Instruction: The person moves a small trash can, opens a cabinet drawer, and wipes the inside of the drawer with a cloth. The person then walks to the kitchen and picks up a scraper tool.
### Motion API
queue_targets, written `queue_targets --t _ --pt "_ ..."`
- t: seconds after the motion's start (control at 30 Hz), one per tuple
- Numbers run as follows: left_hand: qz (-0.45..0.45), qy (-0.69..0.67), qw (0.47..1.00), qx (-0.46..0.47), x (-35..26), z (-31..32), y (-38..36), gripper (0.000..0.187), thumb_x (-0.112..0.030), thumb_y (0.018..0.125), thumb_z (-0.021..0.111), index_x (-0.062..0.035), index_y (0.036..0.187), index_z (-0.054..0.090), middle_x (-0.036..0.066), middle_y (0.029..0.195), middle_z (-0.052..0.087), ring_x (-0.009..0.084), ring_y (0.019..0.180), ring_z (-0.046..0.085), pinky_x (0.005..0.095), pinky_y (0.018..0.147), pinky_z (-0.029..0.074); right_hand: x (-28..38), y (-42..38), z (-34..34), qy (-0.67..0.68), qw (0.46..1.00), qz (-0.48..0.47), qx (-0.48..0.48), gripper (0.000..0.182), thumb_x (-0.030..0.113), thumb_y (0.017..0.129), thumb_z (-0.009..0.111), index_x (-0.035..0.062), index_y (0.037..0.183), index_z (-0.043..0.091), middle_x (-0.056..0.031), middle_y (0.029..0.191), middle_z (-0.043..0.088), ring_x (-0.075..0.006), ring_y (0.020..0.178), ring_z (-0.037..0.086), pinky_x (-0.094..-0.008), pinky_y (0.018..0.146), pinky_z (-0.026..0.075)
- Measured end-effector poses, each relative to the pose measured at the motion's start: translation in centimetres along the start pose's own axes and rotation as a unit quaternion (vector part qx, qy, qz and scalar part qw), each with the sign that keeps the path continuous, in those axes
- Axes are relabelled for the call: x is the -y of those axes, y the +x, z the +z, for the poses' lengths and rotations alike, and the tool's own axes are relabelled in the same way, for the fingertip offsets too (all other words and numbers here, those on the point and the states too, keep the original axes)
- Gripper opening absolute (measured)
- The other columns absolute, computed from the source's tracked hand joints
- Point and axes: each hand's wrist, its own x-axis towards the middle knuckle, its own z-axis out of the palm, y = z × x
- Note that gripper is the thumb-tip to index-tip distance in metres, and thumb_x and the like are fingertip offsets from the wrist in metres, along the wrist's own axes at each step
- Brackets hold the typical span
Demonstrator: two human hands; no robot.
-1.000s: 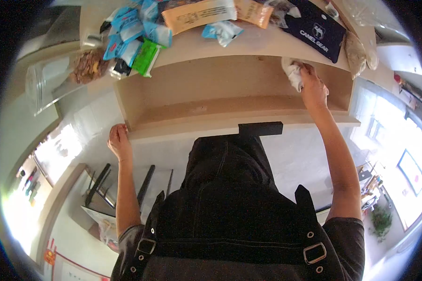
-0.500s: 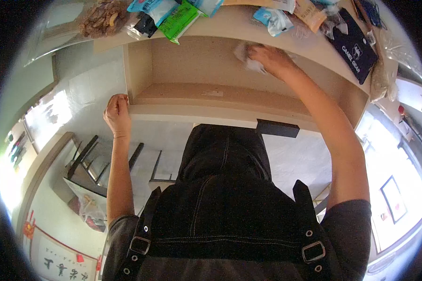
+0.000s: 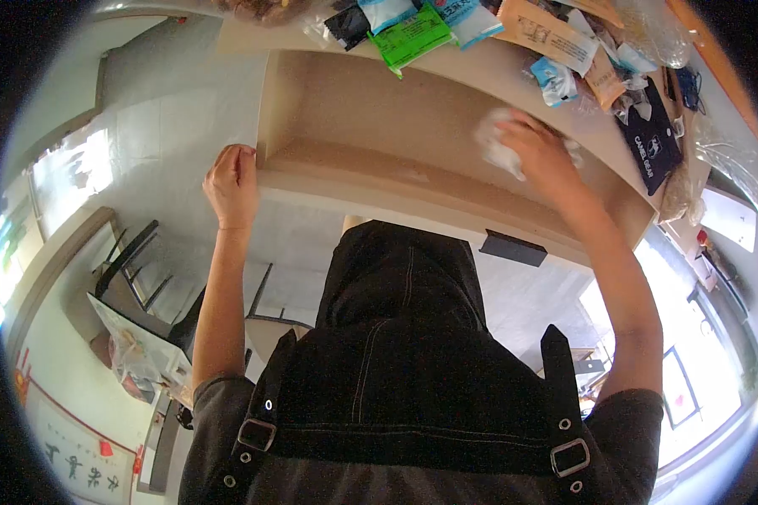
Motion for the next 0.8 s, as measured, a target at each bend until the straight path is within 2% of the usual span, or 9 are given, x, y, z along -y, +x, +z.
queue_targets --t 0.07,0.13,0.17,0.2,0.3,0.47,0.53,0.7,0.8 --pt "-0.003 -0.008 1.000 -0.002 -0.6 -0.2 0.0 0.014 -0.012 0.079 0.050 -0.0030 0.071 0.059 0.008 0.073 0.060 0.0215 0.055 0.056 0.0293 0.054 0.043 3.4 5.8 0.7 0.027 0.997 -0.053 -0.054 0.033 -0.002 0.068 0.052 0.0092 0.098 0.061 -0.0041 0.119 0.053 -0.0272 0.117 0.042 -0.0376 0.096 0.036" --pt "0.016 -0.004 1.000 -0.006 0.0 0.1 0.2 0.014 -0.011 0.078 0.050 -0.0027 0.071 0.059 0.008 0.072 0.060 0.0211 0.055 0.056 0.0292 0.054 0.043 6.1 11.3 2.2 0.024 0.994 -0.096 -0.056 0.027 0.002 0.072 0.051 0.0089 0.095 0.062 -0.0044 0.117 0.054 -0.0278 0.116 0.043 -0.0368 0.096 0.037" --pt "0.025 -0.001 1.000 -0.006 0.3 0.1 0.1 0.014 -0.011 0.078 0.050 -0.0025 0.071 0.059 0.008 0.072 0.060 0.0209 0.055 0.056 0.0291 0.054 0.043 7.4 13.8 2.9 0.033 0.997 -0.071 -0.009 0.026 0.005 0.073 0.051 0.0102 0.095 0.062 -0.0036 0.117 0.054 -0.0270 0.116 0.044 -0.0376 0.096 0.036" --pt "0.017 -0.001 1.000 -0.004 0.3 0.1 0.0 0.015 -0.011 0.078 0.049 -0.0025 0.071 0.059 0.008 0.072 0.060 0.0209 0.056 0.056 0.0292 0.054 0.043 7.9 15.5 3.5 0.042 0.997 -0.046 0.037 0.025 0.007 0.074 0.050 0.0115 0.095 0.063 -0.0027 0.116 0.055 -0.0263 0.115 0.044 -0.0384 0.097 0.036" --pt "0.004 -0.001 1.000 0.001 0.1 0.0 0.1 0.015 -0.011 0.078 0.049 -0.0025 0.071 0.059 0.008 0.071 0.060 0.0213 0.056 0.056 0.0294 0.054 0.043 7.0 15.8 7.5 -0.049 0.995 -0.087 -0.014 0.024 0.011 0.074 0.051 0.0152 0.094 0.064 0.0002 0.118 0.054 -0.0236 0.116 0.044 -0.0415 0.100 0.031" --pt "-0.005 -0.019 1.000 -0.009 -0.2 0.2 -0.1 0.016 -0.011 0.078 0.048 -0.0028 0.072 0.060 0.008 0.070 0.060 0.0216 0.056 0.056 0.0295 0.054 0.043 2.1 3.4 6.4 -0.115 0.970 -0.195 0.089 0.020 0.019 0.072 0.053 0.0177 0.087 0.066 0.0037 0.117 0.054 -0.0197 0.121 0.038 -0.0448 0.105 0.021" --pt "0.006 -0.010 1.000 -0.008 -0.1 0.1 0.1 0.016 -0.010 0.079 0.048 -0.0025 0.071 0.060 0.008 0.069 0.059 0.0207 0.056 0.056 0.0290 0.054 0.043 -1.6 -1.0 6.4 -0.118 0.964 -0.199 0.130 0.019 0.020 0.071 0.055 0.0193 0.086 0.067 0.0012 0.110 0.056 -0.0189 0.117 0.041 -0.0478 0.103 0.021" --pt "0.012 -0.009 1.000 -0.013 -0.8 0.2 0.1 0.015 -0.009 0.079 0.047 -0.0018 0.071 0.059 0.008 0.067 0.058 0.0180 0.055 0.055 0.0277 0.053 0.042 -5.2 -7.3 3.0 -0.143 0.953 -0.116 0.239 0.019 0.018 0.069 0.056 0.0152 0.083 0.068 0.0004 0.113 0.055 -0.0207 0.119 0.039 -0.0422 0.105 0.022" --pt "0.021 -0.014 1.000 -0.014 -0.5 0.2 0.1 0.015 -0.008 0.079 0.047 -0.0017 0.071 0.059 0.008 0.068 0.058 0.0172 0.055 0.055 0.0271 0.054 0.042 -3.4 -6.8 -0.4 -0.069 0.977 0.012 0.201 0.024 0.011 0.069 0.055 0.0102 0.090 0.066 -0.0040 0.112 0.056 -0.0230 0.116 0.041 -0.0389 0.103 0.025"
